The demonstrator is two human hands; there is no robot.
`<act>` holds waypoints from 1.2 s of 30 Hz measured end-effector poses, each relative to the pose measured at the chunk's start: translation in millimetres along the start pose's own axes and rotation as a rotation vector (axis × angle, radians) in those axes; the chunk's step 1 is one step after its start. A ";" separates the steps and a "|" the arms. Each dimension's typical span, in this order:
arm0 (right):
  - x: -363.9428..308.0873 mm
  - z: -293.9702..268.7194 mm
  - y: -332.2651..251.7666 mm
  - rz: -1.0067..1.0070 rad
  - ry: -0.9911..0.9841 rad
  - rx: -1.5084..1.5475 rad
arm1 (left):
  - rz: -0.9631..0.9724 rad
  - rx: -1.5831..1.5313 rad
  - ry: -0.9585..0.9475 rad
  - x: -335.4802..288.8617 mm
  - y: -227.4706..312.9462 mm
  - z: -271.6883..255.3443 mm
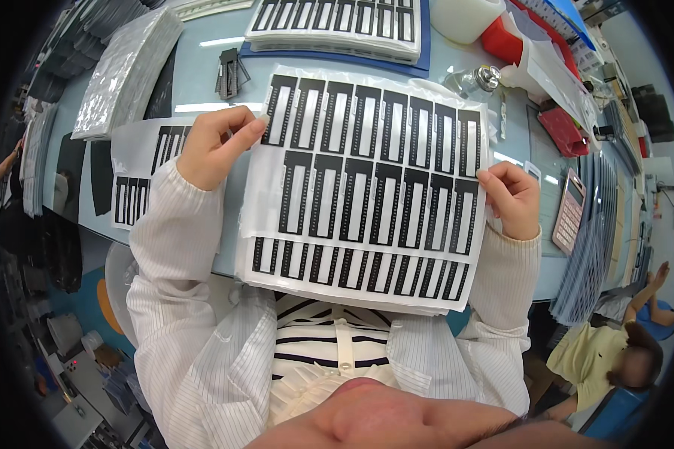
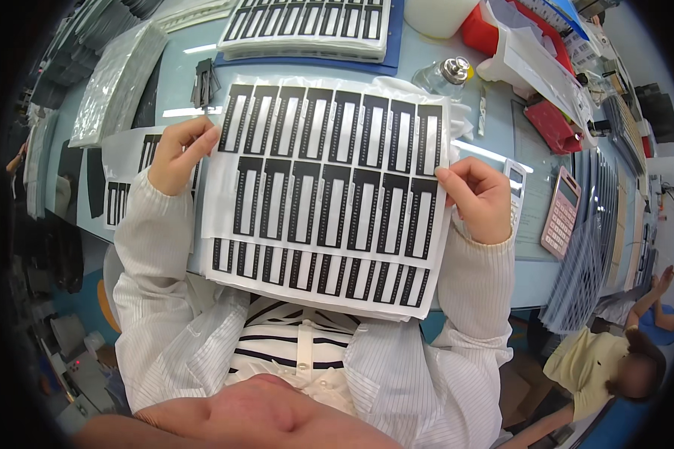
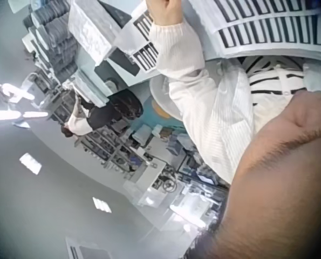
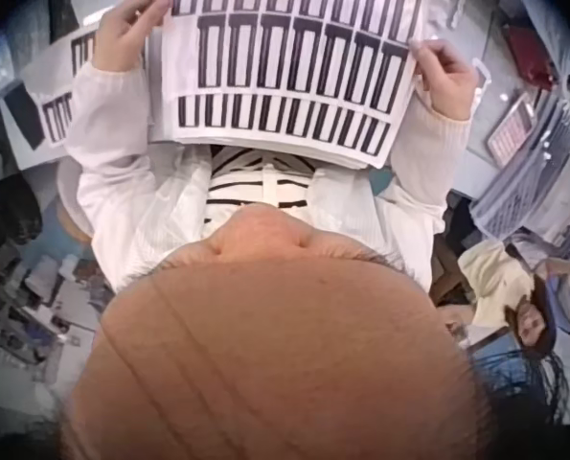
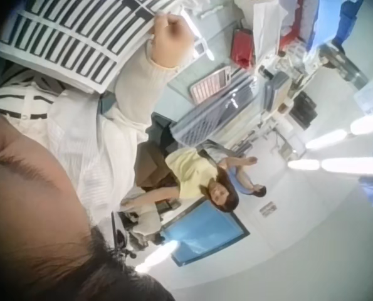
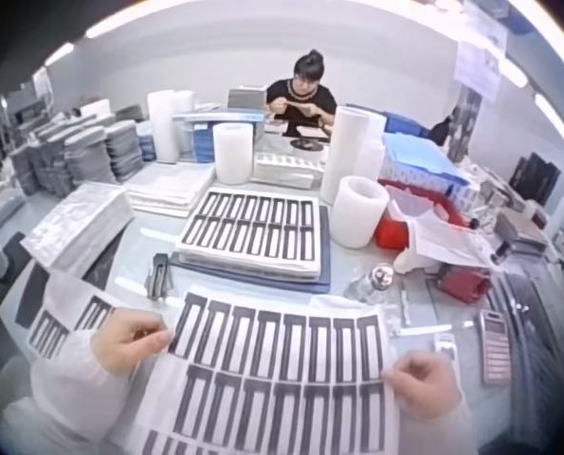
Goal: Inspecting and organizing small electronic components from sheets into specialized trays.
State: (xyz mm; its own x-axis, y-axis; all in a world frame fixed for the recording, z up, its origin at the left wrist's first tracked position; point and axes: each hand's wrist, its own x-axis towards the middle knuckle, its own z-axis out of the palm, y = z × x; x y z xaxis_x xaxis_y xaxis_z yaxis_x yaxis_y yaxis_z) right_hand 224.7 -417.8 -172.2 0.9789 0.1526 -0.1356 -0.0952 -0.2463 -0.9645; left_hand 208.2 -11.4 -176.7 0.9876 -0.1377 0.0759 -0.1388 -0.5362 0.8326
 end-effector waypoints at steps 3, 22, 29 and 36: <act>-0.8 1.8 1.8 -0.022 0.014 -0.012 | 0.039 0.031 -0.066 -3.2 2.8 0.7; -6.5 -8.2 -5.2 0.074 -0.004 0.162 | -0.297 -0.475 -0.183 -9.4 -5.2 -2.6; -6.0 -12.4 -3.9 0.072 -0.023 0.134 | -0.269 -0.459 -0.161 -10.9 -12.6 -3.2; -6.8 -10.8 -4.7 0.058 -0.018 0.120 | -0.264 -0.476 -0.207 -12.3 -14.9 -7.5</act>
State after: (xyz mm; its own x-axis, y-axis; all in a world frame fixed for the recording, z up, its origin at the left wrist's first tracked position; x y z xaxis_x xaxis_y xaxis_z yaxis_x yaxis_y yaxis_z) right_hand 220.5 -428.0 -164.3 0.9680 0.1587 -0.1945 -0.1731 -0.1394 -0.9750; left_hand 198.8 4.6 -185.9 0.9425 -0.2363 -0.2365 0.2058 -0.1474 0.9674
